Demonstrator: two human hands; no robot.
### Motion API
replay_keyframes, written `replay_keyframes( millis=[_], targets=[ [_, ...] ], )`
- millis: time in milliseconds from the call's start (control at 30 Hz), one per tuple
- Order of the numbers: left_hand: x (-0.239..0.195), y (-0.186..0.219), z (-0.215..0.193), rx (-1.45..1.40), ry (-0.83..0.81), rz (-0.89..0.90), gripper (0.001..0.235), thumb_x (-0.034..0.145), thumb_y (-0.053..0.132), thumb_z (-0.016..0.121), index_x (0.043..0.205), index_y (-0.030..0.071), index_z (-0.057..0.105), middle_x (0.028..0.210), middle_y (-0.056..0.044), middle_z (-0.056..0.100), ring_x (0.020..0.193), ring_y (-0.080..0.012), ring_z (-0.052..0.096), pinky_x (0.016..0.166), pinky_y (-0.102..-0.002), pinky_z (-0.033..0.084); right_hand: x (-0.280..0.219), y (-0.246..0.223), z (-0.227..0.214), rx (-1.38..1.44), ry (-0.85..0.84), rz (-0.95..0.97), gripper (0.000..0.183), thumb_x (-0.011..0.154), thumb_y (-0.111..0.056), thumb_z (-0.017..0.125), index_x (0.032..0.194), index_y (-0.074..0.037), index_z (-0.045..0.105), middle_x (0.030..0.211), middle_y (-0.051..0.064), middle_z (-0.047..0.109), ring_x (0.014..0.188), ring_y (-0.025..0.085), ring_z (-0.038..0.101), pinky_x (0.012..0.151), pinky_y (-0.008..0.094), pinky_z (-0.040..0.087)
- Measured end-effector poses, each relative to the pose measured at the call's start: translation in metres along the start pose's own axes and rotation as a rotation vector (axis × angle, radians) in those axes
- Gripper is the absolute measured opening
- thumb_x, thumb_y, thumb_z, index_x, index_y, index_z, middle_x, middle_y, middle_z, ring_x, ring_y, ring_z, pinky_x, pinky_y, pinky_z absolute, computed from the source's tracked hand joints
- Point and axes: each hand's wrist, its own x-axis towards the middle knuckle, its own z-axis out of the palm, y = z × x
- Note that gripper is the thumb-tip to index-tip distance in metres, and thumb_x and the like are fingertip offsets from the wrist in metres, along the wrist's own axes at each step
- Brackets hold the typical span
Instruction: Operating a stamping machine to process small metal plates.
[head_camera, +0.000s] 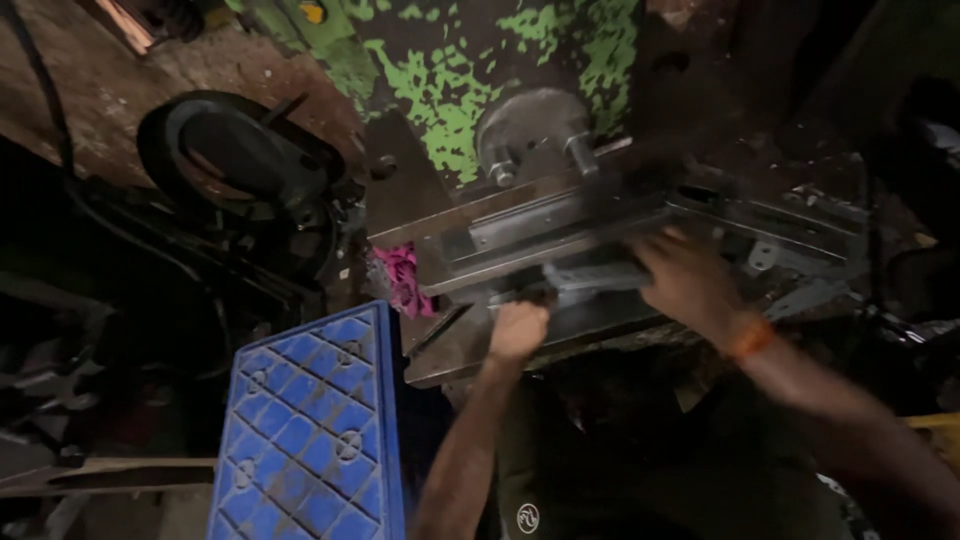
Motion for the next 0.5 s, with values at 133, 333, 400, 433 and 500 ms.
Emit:
replay_keyframes(
  millis=[133,333,400,433,500],
  targets=[
    [-0.017,0.012,-0.002,0.121,0.224,0.134,0.018,0.101,0.014,0.061,0.086,0.01,0.07,0.075,-0.009,0.064,0.07,-0.026,0.062,0.065,-0.043,0.051,0.073,-0.019,0.037,-0.022,-0.262,-0.177,0.037,0.073,-0.011,0.073,0.108,-0.001,0.07,0.152,0.02,0.051,0.137,0.035,0.045,0.107,0.048,0.044],
    [-0.036,-0.006,0.034,-0.027,0.381,0.214,0.017,0.092,0.008,0.061,0.104,0.006,0.074,0.076,-0.008,0.06,0.072,-0.026,0.058,0.065,-0.043,0.047,0.116,-0.027,0.058,-0.057,-0.278,-0.335,0.029,0.071,-0.024,0.08,0.092,-0.005,0.074,0.136,0.026,0.056,0.129,0.041,0.051,0.107,0.049,0.045],
    [-0.045,-0.017,0.052,-0.049,0.304,0.214,0.014,0.089,0.009,0.062,0.099,0.008,0.072,0.074,-0.008,0.059,0.072,-0.0269,0.06,0.066,-0.045,0.048,0.091,-0.029,0.05,0.021,-0.37,-0.242,0.028,0.078,-0.022,0.077,0.099,-0.003,0.073,0.126,0.02,0.061,0.121,0.036,0.059,0.106,0.047,0.048],
    [-0.046,-0.016,0.045,-0.057,0.259,0.177,0.014,0.088,0.01,0.061,0.099,0.009,0.07,0.081,-0.01,0.062,0.077,-0.028,0.062,0.068,-0.045,0.05,0.067,-0.033,0.046,0.113,-0.336,-0.157,0.031,0.078,-0.017,0.076,0.106,-0.003,0.071,0.124,0.018,0.062,0.115,0.036,0.062,0.099,0.046,0.051],
    [-0.033,-0.011,0.003,-0.072,0.219,0.158,0.014,0.087,0.01,0.061,0.099,0.009,0.068,0.088,-0.011,0.065,0.082,-0.0291,0.065,0.07,-0.045,0.053,0.017,-0.03,0.029,0.193,-0.293,-0.057,0.037,0.077,-0.011,0.074,0.112,-0.002,0.07,0.123,0.017,0.063,0.109,0.035,0.064,0.091,0.045,0.054]
  ],
)
